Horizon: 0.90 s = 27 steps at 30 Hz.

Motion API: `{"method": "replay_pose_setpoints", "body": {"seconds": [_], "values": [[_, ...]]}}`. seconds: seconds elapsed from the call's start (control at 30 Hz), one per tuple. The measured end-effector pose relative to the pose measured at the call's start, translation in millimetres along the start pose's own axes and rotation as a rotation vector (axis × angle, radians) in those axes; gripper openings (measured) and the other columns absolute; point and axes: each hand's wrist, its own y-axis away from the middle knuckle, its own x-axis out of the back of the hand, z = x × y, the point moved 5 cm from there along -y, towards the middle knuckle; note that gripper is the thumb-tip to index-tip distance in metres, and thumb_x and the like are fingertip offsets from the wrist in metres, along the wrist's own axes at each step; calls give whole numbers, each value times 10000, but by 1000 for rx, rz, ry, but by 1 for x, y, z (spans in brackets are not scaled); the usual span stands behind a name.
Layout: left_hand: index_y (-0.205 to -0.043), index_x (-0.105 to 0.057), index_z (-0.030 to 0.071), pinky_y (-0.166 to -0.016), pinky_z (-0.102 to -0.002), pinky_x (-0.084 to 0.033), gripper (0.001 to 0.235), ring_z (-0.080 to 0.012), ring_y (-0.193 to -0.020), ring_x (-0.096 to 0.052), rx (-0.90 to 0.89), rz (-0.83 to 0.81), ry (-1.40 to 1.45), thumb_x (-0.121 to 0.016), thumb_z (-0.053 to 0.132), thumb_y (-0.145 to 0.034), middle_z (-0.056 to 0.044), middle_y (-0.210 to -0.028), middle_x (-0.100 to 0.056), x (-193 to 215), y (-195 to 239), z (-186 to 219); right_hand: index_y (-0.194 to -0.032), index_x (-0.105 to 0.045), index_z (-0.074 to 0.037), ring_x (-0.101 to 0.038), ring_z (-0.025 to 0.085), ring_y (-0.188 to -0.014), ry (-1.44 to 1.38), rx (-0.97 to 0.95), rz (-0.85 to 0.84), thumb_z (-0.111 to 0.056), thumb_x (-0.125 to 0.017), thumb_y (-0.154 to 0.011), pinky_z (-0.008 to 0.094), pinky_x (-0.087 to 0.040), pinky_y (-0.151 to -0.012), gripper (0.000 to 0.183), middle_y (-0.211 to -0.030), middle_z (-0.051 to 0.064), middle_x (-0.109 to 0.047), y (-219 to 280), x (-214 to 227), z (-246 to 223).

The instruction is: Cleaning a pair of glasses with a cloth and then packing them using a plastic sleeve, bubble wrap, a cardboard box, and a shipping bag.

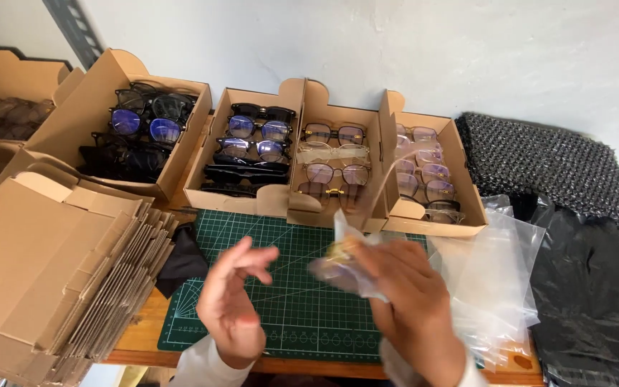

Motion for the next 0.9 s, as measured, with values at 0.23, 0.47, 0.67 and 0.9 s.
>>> {"method": "replay_pose_setpoints", "body": {"seconds": [0.23,0.47,0.67,0.9], "values": [[-1404,-540,-39,-998,-410,-675,618,-318,-1278,-650,87,147,-220,-418,493,-1114,-194,-1330,-668,-13,-29,29,-1143,-708,-45,-673,194,-842,410,215,-241,93,-695,-947,344,-445,-759,240,-932,66,-748,-27,-11,7],[-1281,-660,35,-999,-407,-690,423,-270,-1043,-785,188,119,-243,-772,-10,-876,-164,-1163,-757,-14,-27,19,-999,-704,-20,-678,240,-821,343,294,-145,-1,-726,-949,363,-450,-749,57,-917,110,-747,-16,-11,15],[-1480,-529,120,-901,-325,-658,490,-182,-960,-698,247,-4,-291,-623,24,-1009,-56,-1022,-677,-14,-22,8,-932,-681,-33,-700,261,-813,272,288,-91,34,-651,-953,374,-480,-774,77,-865,108,-749,-9,-10,23],[-1328,-613,6,-1050,-462,-661,307,-367,-1156,-738,161,144,-300,-583,-2,-1023,-162,-1107,-640,-6,-20,11,-1029,-715,-123,-747,147,-939,-183,-215,-230,-85,-945,-702,255,-588,-849,402,-1047,47,-763,11,12,82]]}}
